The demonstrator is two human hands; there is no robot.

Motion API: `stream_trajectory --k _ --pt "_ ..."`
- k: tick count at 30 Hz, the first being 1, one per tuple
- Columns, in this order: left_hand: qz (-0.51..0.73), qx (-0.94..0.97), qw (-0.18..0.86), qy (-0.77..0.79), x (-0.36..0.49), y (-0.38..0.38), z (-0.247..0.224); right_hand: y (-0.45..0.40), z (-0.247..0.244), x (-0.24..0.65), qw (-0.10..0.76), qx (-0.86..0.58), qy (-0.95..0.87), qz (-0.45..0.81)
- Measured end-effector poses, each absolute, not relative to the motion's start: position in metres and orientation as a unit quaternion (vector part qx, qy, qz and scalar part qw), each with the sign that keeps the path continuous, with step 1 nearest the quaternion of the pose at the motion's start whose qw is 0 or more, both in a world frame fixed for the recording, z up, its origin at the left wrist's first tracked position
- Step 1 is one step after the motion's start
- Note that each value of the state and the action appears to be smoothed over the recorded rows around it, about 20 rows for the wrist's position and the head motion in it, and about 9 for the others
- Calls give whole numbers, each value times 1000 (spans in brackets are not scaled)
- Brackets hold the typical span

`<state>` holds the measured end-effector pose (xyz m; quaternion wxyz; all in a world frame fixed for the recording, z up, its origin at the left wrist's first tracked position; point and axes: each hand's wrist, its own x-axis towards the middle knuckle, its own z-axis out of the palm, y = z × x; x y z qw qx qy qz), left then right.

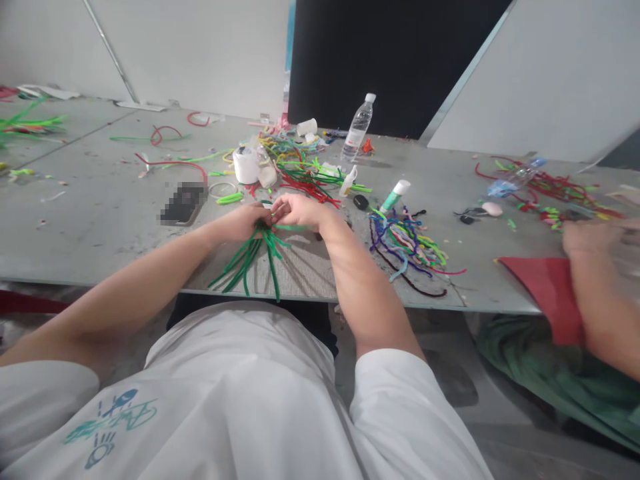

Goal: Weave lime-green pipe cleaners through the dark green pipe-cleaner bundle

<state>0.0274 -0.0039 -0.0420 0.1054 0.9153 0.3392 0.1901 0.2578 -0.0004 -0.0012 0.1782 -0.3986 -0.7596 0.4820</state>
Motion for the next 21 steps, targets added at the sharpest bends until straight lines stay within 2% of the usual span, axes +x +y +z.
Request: stream_trajectory --k 8,21 --pt "197 906 102 361 27 -5 -38 0 -6 245 129 -419 -829 346" --pt "154 873 96 453 34 -13 -32 -28 16 237 -22 -535 -825 179"
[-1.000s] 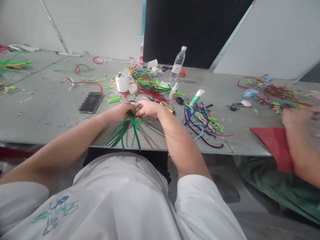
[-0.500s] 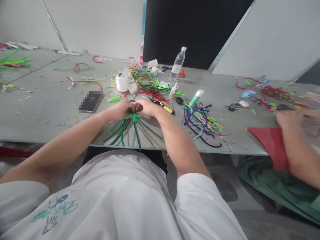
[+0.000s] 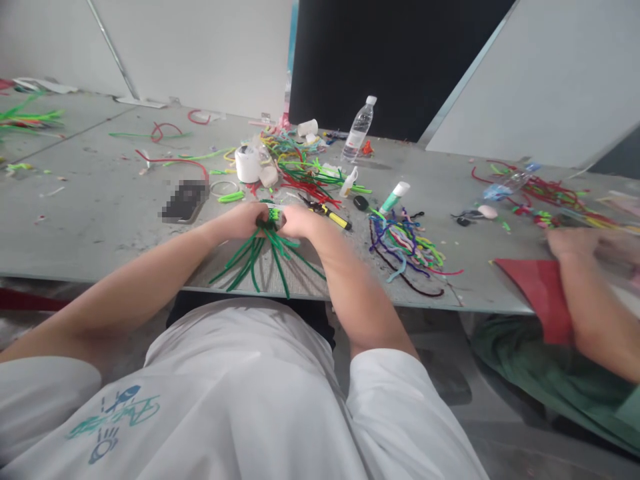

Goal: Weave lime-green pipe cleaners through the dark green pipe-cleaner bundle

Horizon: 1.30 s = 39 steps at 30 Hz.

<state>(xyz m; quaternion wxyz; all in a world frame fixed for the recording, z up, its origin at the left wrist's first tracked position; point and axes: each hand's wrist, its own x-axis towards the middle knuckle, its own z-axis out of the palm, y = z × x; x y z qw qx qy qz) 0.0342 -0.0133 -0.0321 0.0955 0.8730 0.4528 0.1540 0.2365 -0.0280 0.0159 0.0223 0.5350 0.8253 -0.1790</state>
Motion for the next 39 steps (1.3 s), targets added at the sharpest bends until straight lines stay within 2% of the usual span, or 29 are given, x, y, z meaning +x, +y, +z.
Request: stream_trajectory --k 7,17,28,35,39 --pt "107 836 89 530 30 -18 -29 -38 21 230 53 559 805 -189" --pt "65 823 69 560 31 -19 -26 -41 31 238 41 554 756 -347" --pt "55 827 72 556 31 -22 -23 -35 16 225 67 569 774 -270" --pt "35 825 75 559 34 -22 -21 -40 25 228 37 575 767 -284" --pt "32 824 80 560 34 -22 -19 -41 26 229 51 569 771 -281"
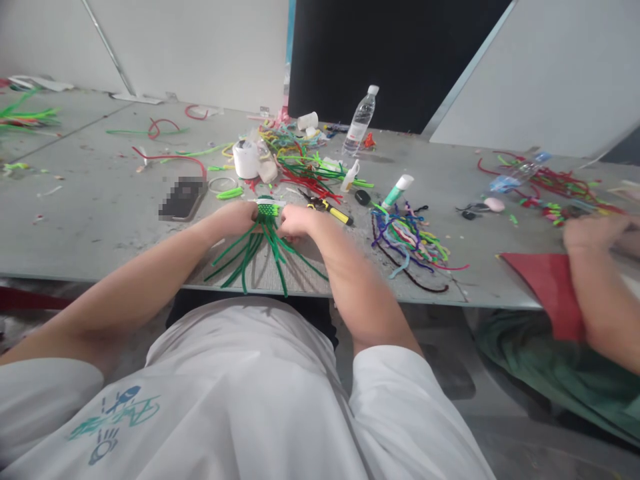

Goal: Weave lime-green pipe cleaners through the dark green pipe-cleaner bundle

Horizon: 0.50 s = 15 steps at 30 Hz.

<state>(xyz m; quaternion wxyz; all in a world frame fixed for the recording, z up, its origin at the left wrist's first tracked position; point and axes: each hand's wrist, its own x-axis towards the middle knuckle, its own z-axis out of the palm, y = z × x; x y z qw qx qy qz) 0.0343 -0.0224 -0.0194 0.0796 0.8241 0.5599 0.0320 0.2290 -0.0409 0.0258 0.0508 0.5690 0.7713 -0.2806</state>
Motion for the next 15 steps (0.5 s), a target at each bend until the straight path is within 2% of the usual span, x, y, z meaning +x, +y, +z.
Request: stream_trajectory --k 8,15 --pt "23 819 85 568 35 -26 -16 -36 20 226 56 559 797 -221" --pt "-1 825 82 559 34 -27 -14 -32 17 231 8 551 796 -250"
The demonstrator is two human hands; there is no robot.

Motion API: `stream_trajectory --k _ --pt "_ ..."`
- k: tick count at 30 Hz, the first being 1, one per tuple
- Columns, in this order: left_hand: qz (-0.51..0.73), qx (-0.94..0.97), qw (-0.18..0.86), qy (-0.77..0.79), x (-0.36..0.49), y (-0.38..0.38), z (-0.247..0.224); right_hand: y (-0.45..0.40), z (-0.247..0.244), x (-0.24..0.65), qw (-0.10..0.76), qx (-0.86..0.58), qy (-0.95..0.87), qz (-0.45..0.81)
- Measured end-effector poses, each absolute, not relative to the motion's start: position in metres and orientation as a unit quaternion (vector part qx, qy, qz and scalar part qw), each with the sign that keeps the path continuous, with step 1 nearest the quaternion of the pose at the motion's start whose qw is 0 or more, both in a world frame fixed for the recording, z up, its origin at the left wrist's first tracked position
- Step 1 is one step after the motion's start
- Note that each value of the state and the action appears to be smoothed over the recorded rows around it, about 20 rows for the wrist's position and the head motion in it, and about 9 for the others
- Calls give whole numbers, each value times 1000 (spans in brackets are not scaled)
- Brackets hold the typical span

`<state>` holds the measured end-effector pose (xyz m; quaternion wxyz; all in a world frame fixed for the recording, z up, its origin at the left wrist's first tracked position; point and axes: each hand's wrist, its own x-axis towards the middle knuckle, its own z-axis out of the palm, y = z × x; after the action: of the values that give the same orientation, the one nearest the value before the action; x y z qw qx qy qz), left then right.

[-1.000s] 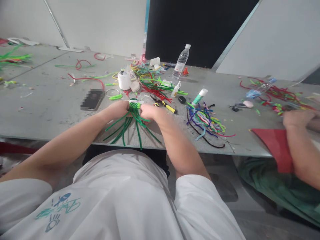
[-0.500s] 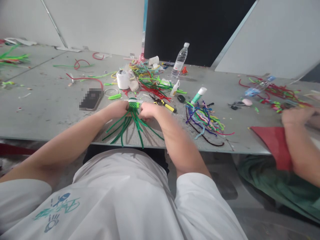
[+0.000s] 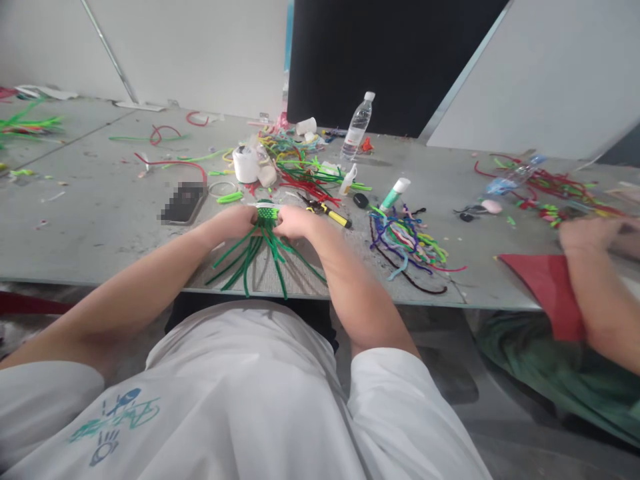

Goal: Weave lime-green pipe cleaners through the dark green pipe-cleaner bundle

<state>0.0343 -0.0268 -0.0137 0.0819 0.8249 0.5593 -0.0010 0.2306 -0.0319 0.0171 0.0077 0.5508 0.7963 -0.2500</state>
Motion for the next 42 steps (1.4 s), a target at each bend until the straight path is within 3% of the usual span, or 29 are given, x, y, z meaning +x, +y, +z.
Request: stream_trajectory --k 8,17,26,42 --pt "-14 826 75 559 34 -25 -15 -22 10 238 -123 510 756 -391" --pt "-5 831 78 551 34 -25 -16 2 -11 249 -193 403 759 -473" --pt "-1 836 78 543 31 -26 -14 14 -18 256 -160 310 833 -430" --pt "30 843 95 529 28 -26 -14 8 -20 251 -146 282 892 -321"
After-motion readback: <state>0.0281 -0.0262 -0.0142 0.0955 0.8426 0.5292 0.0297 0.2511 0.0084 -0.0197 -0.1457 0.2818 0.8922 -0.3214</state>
